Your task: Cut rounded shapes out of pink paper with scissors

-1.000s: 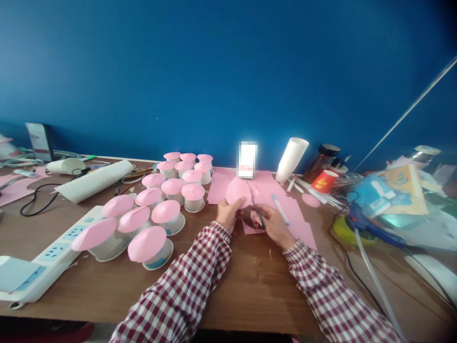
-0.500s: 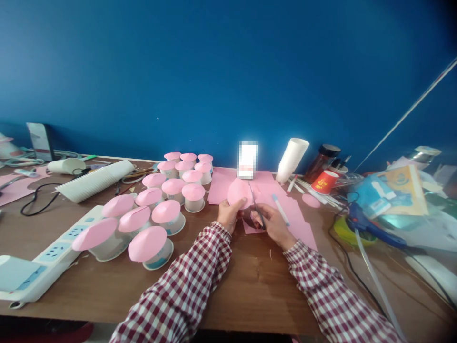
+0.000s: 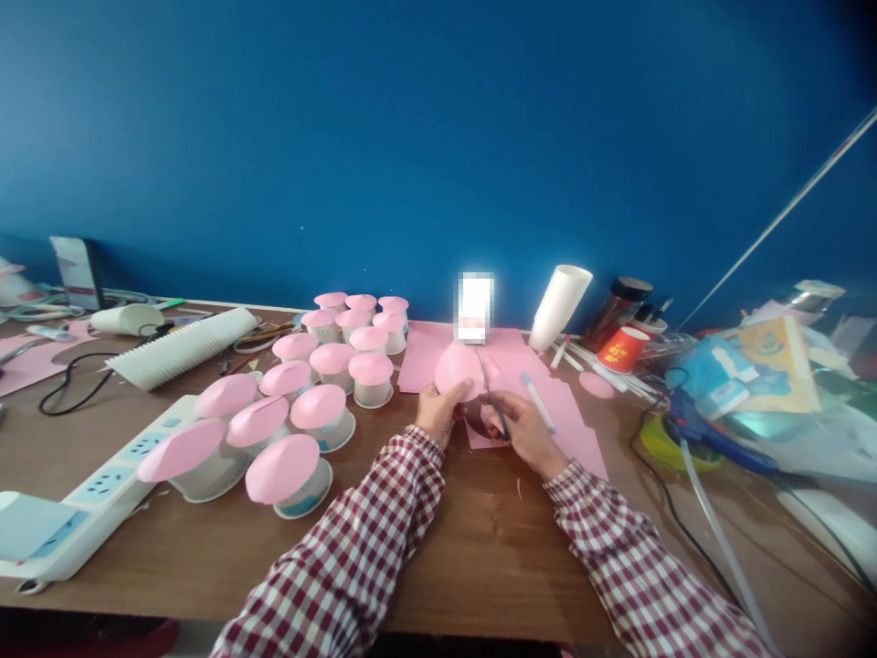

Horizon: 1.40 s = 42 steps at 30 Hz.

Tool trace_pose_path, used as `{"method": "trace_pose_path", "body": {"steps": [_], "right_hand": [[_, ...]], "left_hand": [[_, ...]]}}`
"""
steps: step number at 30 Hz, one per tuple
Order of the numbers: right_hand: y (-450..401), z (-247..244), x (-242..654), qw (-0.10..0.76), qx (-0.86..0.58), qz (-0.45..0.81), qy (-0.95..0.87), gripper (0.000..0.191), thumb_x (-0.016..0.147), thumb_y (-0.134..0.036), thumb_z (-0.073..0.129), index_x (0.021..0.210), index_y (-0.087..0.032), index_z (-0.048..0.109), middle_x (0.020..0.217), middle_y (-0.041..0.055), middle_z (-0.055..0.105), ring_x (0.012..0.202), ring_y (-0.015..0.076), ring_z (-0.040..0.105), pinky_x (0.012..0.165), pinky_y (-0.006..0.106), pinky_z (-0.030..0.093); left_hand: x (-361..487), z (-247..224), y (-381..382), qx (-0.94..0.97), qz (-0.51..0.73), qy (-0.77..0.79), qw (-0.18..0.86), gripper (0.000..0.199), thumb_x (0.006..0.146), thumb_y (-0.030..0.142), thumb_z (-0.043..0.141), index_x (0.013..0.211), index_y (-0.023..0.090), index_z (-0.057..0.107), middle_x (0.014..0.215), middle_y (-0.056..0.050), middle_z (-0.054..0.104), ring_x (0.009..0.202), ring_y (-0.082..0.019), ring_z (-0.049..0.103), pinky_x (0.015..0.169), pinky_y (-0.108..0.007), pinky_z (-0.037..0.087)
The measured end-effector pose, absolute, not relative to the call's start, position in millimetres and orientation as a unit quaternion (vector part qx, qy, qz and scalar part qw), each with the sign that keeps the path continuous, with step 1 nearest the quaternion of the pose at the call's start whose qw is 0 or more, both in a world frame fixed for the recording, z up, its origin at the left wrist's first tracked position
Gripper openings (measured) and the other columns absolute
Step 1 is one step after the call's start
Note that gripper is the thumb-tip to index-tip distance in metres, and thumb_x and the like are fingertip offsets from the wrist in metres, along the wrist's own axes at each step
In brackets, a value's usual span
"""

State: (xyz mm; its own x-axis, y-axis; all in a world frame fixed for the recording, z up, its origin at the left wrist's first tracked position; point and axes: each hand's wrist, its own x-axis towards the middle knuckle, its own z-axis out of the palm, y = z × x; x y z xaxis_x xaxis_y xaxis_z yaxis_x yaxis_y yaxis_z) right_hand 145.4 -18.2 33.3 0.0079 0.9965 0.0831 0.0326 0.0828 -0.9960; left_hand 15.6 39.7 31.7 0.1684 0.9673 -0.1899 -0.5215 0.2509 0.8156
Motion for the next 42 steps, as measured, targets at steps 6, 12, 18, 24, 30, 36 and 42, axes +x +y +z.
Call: {"method": "trace_pose_path", "body": {"steps": [6,12,18,24,30,36,42], "right_hand": [[-17.9,32.0,146.3,0.517,-0.484,0.466,-0.53,0.034,0.072,-0.038,0.068,0.097,-0.015,0.062,0.061,-0.003,0.053,0.053,0.01,0.048,0.052,0.025,0.043],[-17.5,30.1,147.1,0.517,-0.488,0.469,-0.524,0.034,0.072,-0.036,0.069,0.098,-0.015,0.061,0.061,-0.0037,0.052,0.053,0.0102,0.048,0.052,0.025,0.043],[-17.4,30.2,147.6,0.511,-0.498,0.468,-0.522,0.034,0.073,-0.036,0.068,0.098,-0.015,0.061,0.06,-0.0037,0.052,0.053,0.01,0.049,0.05,0.024,0.043],[-17.0,29.3,146.5,0.507,-0.498,0.46,-0.533,0.032,0.075,-0.037,0.066,0.097,-0.016,0.06,0.061,-0.0029,0.053,0.053,0.0103,0.049,0.048,0.023,0.041],[-18.4,29.8,147.2,0.492,-0.51,0.453,-0.54,0.031,0.076,-0.039,0.065,0.096,-0.016,0.059,0.065,-0.0006,0.057,0.054,0.0116,0.053,0.045,0.021,0.04],[-18.0,29.6,148.4,0.492,-0.51,0.453,-0.541,0.034,0.076,-0.042,0.064,0.096,-0.016,0.059,0.065,-0.0007,0.056,0.055,0.011,0.052,0.047,0.022,0.041],[-16.7,27.2,149.6,0.502,-0.497,0.458,-0.54,0.032,0.076,-0.042,0.064,0.093,-0.016,0.059,0.065,-0.0018,0.054,0.055,0.0105,0.05,0.05,0.023,0.042]], "left_hand": [[16.0,32.6,39.0,0.3,0.536,0.366,0.699,0.034,0.052,0.028,0.08,0.072,0.009,0.059,0.055,0.0,0.057,0.039,-0.004,0.043,0.036,-0.018,0.033],[15.7,32.4,39.2,0.302,0.536,0.371,0.696,0.036,0.052,0.029,0.08,0.072,0.009,0.059,0.054,0.001,0.055,0.038,-0.004,0.042,0.035,-0.018,0.032],[15.4,32.4,39.3,0.3,0.536,0.369,0.698,0.034,0.053,0.027,0.079,0.073,0.008,0.059,0.054,0.001,0.055,0.039,-0.004,0.043,0.036,-0.018,0.034],[16.2,32.9,38.6,0.298,0.534,0.373,0.698,0.033,0.055,0.025,0.079,0.077,0.007,0.062,0.062,-0.003,0.061,0.044,-0.006,0.048,0.037,-0.017,0.037],[18.4,30.3,37.0,0.289,0.535,0.363,0.706,0.034,0.055,0.023,0.079,0.08,0.006,0.063,0.065,-0.005,0.063,0.048,-0.008,0.053,0.038,-0.017,0.038],[17.6,32.3,36.2,0.289,0.529,0.361,0.712,0.033,0.054,0.024,0.079,0.078,0.006,0.064,0.065,-0.005,0.063,0.047,-0.008,0.052,0.037,-0.017,0.037],[18.5,30.7,37.9,0.286,0.531,0.368,0.708,0.035,0.053,0.025,0.08,0.079,0.007,0.064,0.066,-0.005,0.063,0.049,-0.008,0.053,0.038,-0.017,0.038]]}}
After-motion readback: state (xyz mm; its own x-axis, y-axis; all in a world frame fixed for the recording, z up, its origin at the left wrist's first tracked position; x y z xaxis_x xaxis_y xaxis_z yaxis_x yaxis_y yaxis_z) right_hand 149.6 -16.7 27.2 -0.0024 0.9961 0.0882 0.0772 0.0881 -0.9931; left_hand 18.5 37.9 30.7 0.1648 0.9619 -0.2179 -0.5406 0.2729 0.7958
